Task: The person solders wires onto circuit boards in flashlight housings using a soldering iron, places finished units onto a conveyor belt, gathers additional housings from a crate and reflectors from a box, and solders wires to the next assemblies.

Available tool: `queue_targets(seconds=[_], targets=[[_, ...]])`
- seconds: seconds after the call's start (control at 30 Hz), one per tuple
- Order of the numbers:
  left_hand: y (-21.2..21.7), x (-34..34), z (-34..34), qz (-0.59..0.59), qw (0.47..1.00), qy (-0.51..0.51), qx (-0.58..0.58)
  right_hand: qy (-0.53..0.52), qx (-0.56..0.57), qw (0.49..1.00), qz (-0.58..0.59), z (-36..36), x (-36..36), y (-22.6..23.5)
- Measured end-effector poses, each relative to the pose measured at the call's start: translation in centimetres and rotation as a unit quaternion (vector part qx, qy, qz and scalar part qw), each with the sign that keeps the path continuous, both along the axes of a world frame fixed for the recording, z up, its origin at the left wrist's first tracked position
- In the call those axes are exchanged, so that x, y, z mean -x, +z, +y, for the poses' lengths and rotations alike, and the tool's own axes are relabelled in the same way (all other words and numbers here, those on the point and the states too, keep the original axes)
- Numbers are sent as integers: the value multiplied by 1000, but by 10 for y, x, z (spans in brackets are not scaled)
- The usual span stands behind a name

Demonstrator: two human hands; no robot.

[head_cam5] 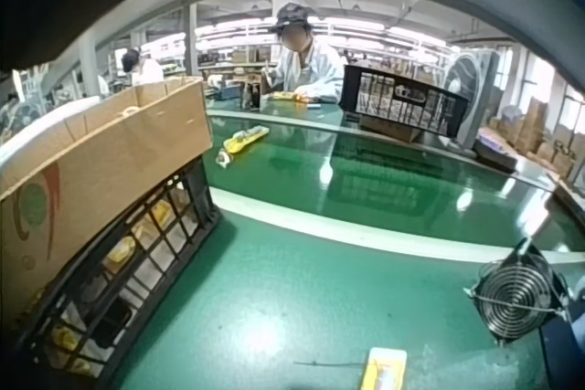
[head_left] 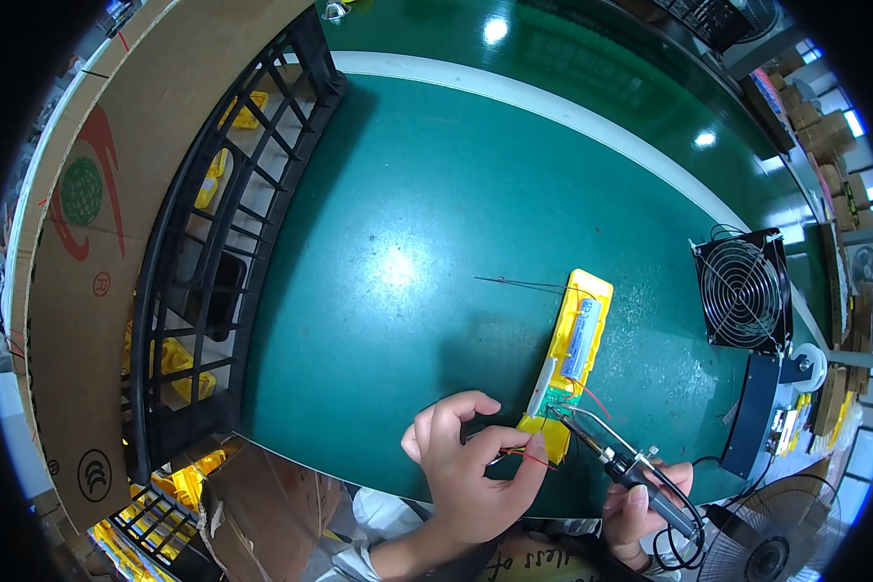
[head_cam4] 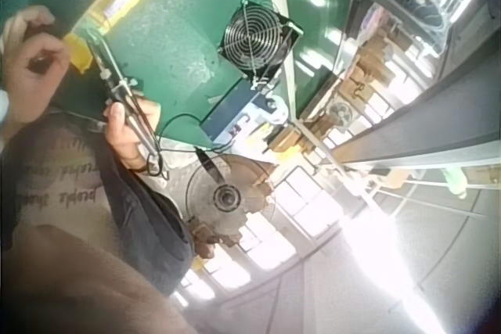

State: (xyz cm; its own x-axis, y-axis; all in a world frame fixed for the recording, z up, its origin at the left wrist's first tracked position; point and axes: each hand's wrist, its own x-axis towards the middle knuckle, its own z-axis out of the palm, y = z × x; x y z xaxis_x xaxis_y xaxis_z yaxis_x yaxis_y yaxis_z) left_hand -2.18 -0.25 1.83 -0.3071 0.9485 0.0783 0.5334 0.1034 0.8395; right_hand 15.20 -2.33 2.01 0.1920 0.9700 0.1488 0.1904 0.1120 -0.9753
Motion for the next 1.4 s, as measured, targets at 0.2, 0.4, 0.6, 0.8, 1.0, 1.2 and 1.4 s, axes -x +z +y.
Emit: queue_targets(seconds=[0.2, 0.4, 0.6, 0.8, 1.0, 1.2, 1.4], targets=[[-1, 1, 0, 0, 1000, 2, -1, -8, 9, 1000, 2, -1, 0, 1], [1, 1, 0, -2, 1000, 0, -1, -13, -9, 1000, -12, -4, -7, -3], [-4, 3, -3, 15, 1000, -5, -4, -36, -8, 999, -2, -1, -1, 3], [-6, 14, -12, -2, 997, -54, -48, -33, -63, 997, -29, -5, -8, 2], [-17, 23, -15, 18, 985, -121, -119, -21, -52, 998, -4, -7, -13, 2], [-14, 9, -19, 3, 992, -65, -108, -18, -54, 998, -9, -8, -14, 6], [-13, -7, -17, 44, 992, 1, -115, -8, -57, 998, -32, -9, -12, 9]])
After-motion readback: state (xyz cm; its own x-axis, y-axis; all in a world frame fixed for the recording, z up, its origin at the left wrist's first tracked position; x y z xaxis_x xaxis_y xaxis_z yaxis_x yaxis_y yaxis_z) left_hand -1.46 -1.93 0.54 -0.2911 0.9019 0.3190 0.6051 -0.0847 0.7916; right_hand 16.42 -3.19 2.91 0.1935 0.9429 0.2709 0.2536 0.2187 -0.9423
